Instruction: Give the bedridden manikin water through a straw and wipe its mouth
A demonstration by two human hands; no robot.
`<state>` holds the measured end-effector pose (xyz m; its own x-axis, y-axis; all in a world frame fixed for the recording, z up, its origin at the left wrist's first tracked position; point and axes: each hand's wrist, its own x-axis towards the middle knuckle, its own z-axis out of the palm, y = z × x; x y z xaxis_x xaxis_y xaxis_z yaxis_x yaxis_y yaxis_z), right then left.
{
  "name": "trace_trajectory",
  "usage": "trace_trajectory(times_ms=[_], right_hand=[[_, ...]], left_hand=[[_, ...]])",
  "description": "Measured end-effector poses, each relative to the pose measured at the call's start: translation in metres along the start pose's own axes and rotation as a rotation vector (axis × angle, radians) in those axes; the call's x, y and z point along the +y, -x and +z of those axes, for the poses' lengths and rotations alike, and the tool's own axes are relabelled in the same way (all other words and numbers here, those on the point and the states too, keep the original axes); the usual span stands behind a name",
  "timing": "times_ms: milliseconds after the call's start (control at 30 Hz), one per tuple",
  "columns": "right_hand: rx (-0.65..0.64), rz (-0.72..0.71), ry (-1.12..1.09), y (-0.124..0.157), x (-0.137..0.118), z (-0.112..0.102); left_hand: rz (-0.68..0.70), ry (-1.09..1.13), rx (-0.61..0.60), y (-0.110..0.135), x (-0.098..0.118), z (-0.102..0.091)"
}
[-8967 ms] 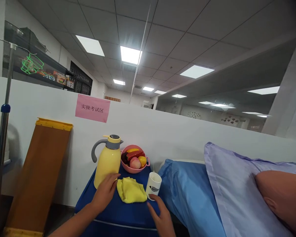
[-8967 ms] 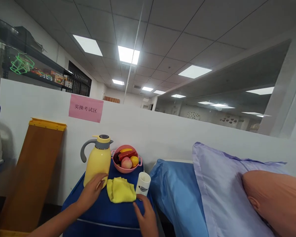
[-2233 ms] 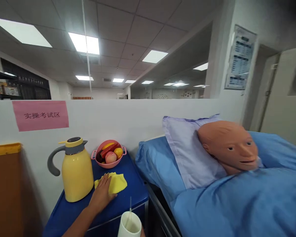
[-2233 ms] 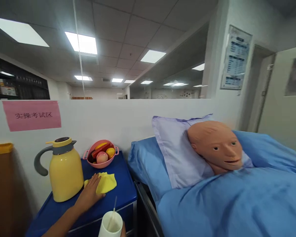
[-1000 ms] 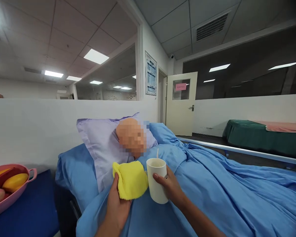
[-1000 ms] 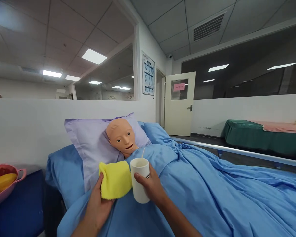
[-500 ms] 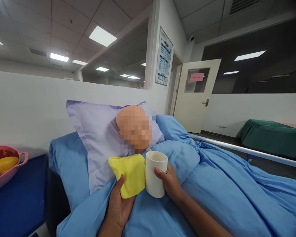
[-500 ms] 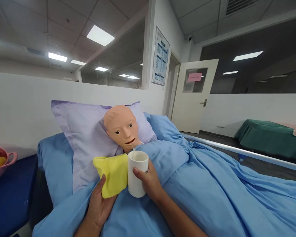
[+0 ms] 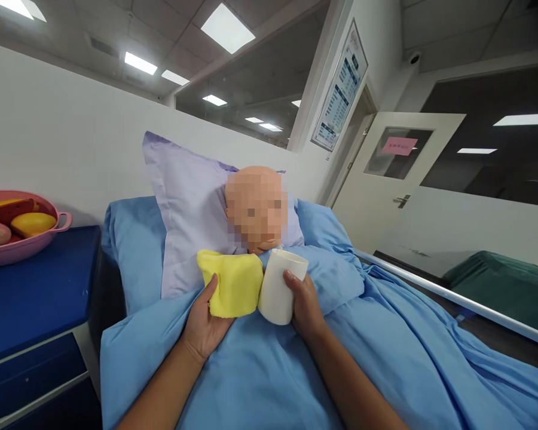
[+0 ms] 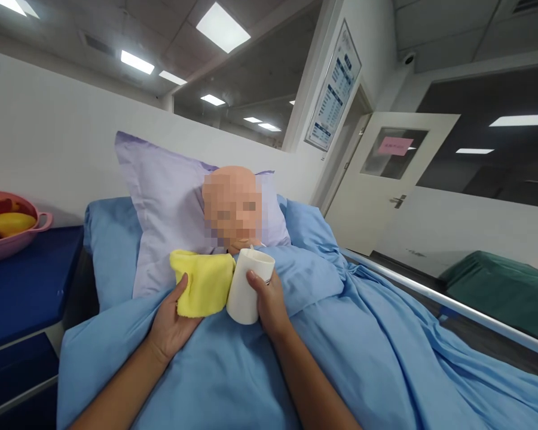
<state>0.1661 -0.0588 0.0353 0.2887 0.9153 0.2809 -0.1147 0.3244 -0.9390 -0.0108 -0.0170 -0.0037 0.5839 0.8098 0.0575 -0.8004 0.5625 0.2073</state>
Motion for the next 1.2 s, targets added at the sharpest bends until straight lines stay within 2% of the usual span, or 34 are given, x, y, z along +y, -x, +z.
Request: trace_trajectory(times_ms=[167,300,600,1200], right_hand=[[-0.101,0.028,0.062,-0.010,-0.016,-0.011],[-0.092,0.088,0.054,-0.012,-0.022,-0.018],[-0.069,0.061,0.063,-0.003,-0.016,-0.011],[-0.086,0.001,0.095,-0.004,-0.008,-0.020]], left_hand=[[0.010,-0.037,-0.009,0.003,-0.001,0.002],[0.013,-0.045,0.016,0.005,-0.001,0.000],[0.028,-0.071,0.034,0.005,-0.001,-0.004],[0.024,-0.125,0.067,0.007,0.000,-0.001]])
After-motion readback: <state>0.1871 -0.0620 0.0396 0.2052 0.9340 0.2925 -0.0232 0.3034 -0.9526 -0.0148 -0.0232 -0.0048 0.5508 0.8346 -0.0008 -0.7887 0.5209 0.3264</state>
